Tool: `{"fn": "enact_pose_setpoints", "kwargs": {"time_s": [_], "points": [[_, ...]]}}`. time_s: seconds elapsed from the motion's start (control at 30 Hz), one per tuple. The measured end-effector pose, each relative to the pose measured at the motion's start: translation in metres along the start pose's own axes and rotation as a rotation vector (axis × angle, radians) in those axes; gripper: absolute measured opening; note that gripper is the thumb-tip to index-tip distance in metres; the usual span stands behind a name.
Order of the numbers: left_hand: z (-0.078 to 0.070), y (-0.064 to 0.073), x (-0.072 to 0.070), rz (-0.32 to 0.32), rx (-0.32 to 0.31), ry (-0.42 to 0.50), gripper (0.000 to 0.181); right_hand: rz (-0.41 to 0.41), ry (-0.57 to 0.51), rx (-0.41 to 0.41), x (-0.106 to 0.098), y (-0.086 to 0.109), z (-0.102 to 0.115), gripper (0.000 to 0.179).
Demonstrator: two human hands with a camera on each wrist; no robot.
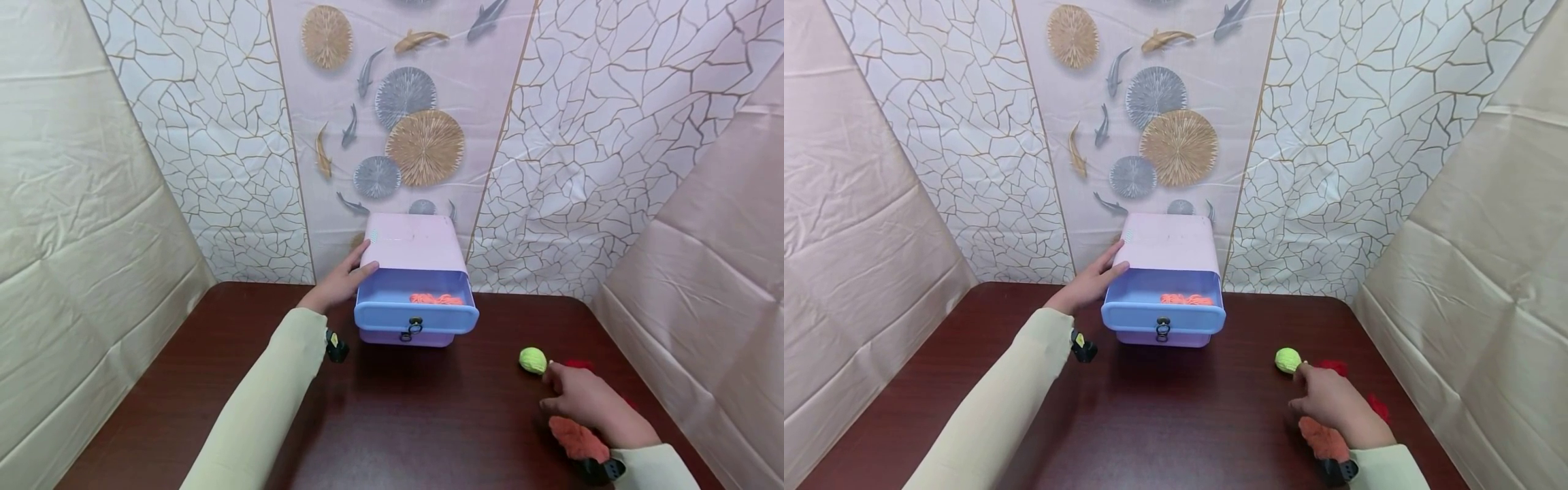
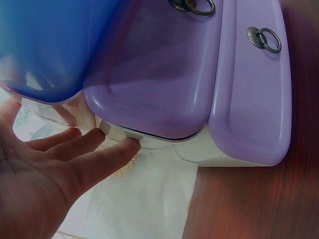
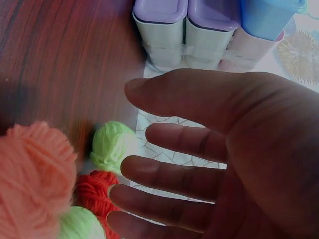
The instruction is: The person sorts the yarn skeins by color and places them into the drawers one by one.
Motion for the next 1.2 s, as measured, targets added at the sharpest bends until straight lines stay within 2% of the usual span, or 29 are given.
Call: {"fn": "enact_pose_setpoints", "kwargs": {"time_s": [0.27, 0.57, 0.83, 1.03, 1.1, 1.2], "points": [[0.0, -0.001, 0.0, -0.007, -0.002, -0.006, 0.074, 0.06, 0.005, 0.016, 0.005, 0.002, -0.008, 0.042], [-0.001, 0.0, 0.0, -0.005, -0.003, -0.008, 0.075, 0.155, -0.022, 0.077, 0.017, 0.005, -0.021, 0.042], [-0.002, 0.0, 0.001, -0.008, 0.008, -0.008, 0.074, 0.135, -0.049, 0.068, 0.027, 0.008, -0.024, 0.041], [0.0, 0.0, 0.002, -0.012, -0.008, 0.012, 0.075, 0.078, -0.081, 0.05, 0.032, 0.014, -0.025, 0.026], [0.0, 0.001, 0.002, -0.01, -0.004, 0.012, 0.075, 0.056, -0.087, 0.04, 0.033, 0.016, -0.024, 0.027], [-0.001, 0.001, 0.002, -0.014, -0.001, 0.011, 0.075, 0.06, -0.117, 0.065, 0.034, 0.019, -0.026, 0.027]]}}
Point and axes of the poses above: each hand's wrist, its own y-axis away from the middle knuckle, its own x-axis out of the palm, z = x × y, the point moved 8 cm from there along -y, towards the middle knuckle, and after that the axes turned 3 degrees about -y, right-handed, at the moved point
